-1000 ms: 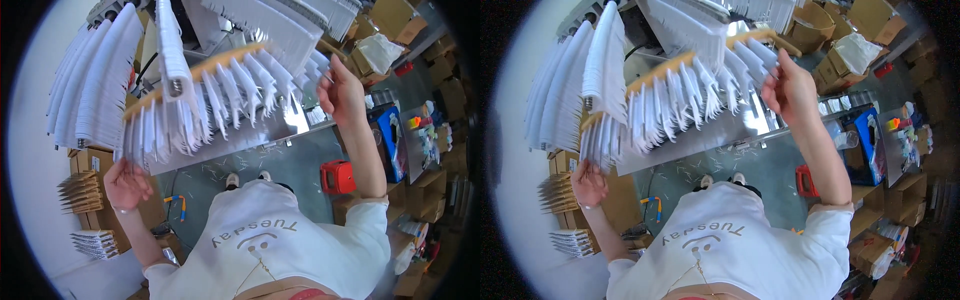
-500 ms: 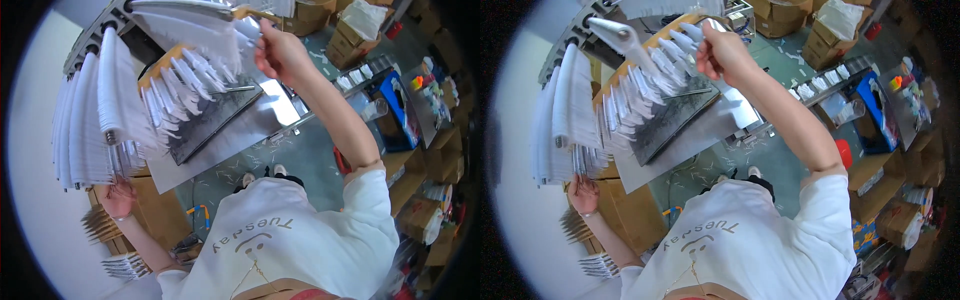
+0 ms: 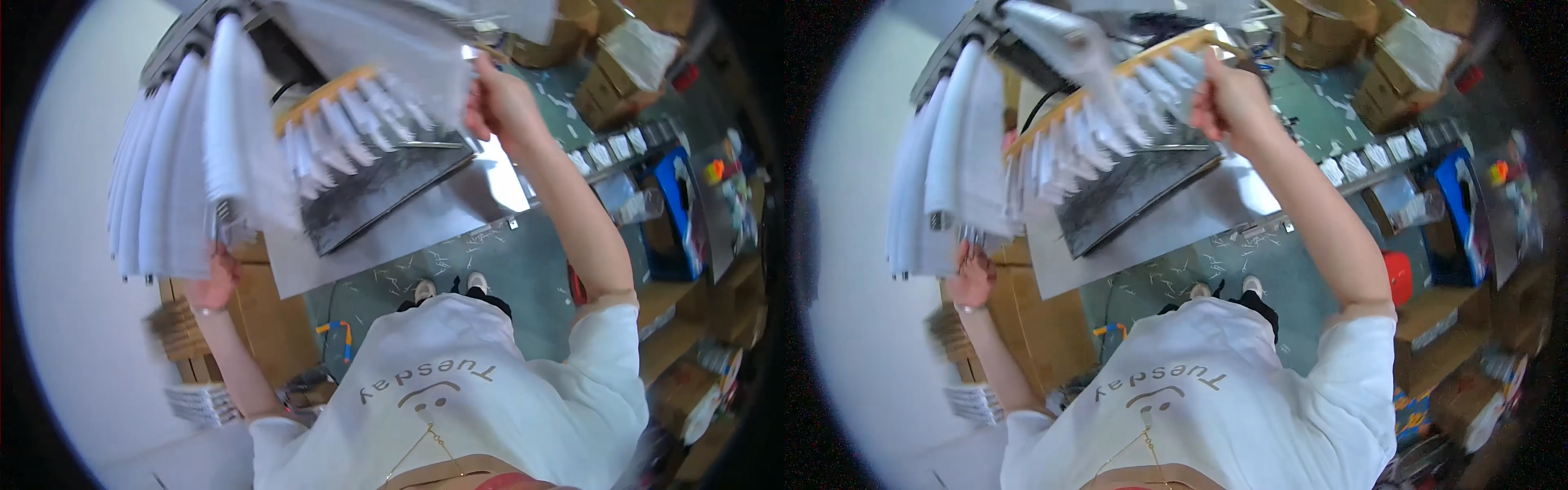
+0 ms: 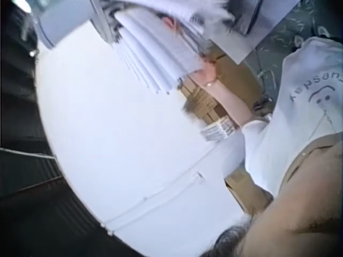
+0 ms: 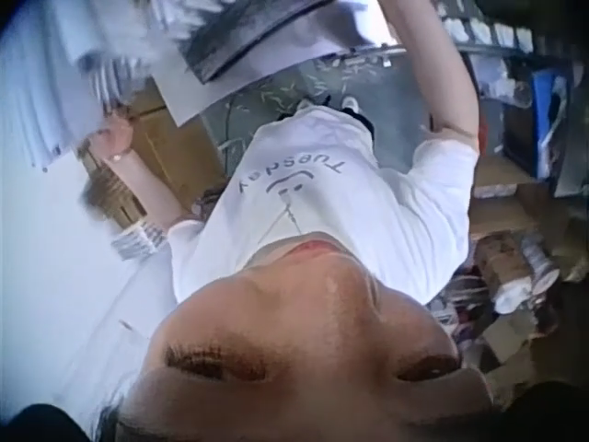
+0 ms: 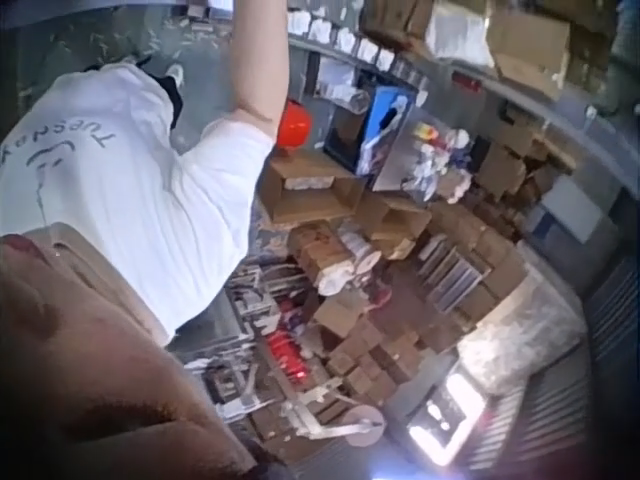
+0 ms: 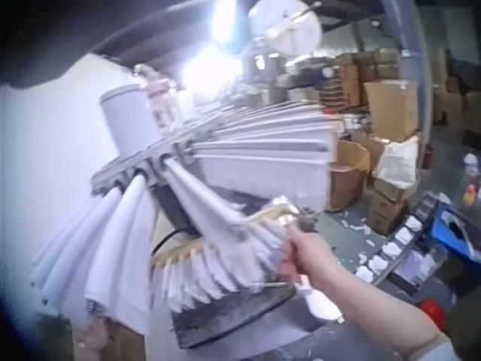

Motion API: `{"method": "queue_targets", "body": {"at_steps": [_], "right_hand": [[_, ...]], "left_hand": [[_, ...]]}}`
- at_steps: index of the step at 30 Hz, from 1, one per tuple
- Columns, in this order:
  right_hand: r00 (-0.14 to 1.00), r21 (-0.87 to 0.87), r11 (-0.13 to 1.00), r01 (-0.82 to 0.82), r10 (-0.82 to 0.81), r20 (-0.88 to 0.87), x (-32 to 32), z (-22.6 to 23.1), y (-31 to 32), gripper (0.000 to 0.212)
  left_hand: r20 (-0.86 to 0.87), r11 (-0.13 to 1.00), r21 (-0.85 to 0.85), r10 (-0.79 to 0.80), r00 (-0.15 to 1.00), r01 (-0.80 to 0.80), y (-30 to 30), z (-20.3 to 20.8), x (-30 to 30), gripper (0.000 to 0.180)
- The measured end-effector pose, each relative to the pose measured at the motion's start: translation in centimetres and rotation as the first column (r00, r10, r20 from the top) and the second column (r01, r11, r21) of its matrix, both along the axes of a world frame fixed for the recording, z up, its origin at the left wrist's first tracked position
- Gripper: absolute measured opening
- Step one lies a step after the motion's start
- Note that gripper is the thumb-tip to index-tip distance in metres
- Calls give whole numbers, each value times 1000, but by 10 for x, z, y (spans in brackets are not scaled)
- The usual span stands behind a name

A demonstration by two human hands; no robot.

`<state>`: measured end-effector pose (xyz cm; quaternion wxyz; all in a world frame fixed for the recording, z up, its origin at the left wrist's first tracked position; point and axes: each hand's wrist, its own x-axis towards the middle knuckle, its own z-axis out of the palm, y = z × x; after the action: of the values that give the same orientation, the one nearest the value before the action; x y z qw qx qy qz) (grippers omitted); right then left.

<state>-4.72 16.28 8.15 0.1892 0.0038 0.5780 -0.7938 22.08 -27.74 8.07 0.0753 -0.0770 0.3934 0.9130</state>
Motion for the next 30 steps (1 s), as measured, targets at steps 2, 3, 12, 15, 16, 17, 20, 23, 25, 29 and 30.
{"method": "queue_targets", "body": {"at_steps": [2, 3, 12, 15, 16, 17, 20, 23, 25, 29, 30], "right_hand": [[999, -43, 999, -8, 6, -43, 1, -15, 3, 31], [999, -59, 998, 30, -31, -21, 5, -14, 7, 19], [997, -86, 995, -53, 48, -56, -19, -43, 19, 37], [996, -48, 998, -47, 43, -80, -15, -38, 15, 38], [997, -57, 997, -48, 44, -65, -12, -34, 11, 37], [998, -65, 997, -45, 41, -51, -9, -31, 10, 37], [988, -117, 988, -101, 86, -127, -18, -48, 25, 28], [984, -151, 981, -121, 100, -145, -17, -52, 31, 28], [986, -126, 985, -114, 97, -137, -23, -59, 39, 29], [976, -7, 997, -74, 71, -208, -11, -65, 34, 28], [952, 77, 989, -128, 145, -271, -6, -71, 38, 28]], "left_hand": [[109, 973, 182, 121, 987, -140, 27, 4, 1, 46], [155, 972, 174, 128, 980, -154, 22, -7, -3, 46], [44, 1000, 4, -25, 999, 25, 66, -21, -8, 48], [64, 996, -92, -2, 998, 8, 68, -2, -10, 49], [58, 997, -81, 3, 998, 2, 66, 6, -11, 49], [38, 994, -107, -14, 999, 18, 63, 14, -13, 49], [39, 992, -119, -34, 999, 38, 62, 15, -13, 49], [100, 997, -62, -49, 994, 55, 62, -12, -8, 49], [112, 1000, -3, -26, 993, 27, 68, -30, -6, 55], [-15, 998, 35, -60, 998, 60, 75, -30, -5, 61], [-5, 998, -22, -56, 998, 56, 80, -27, 1, 65]]}}
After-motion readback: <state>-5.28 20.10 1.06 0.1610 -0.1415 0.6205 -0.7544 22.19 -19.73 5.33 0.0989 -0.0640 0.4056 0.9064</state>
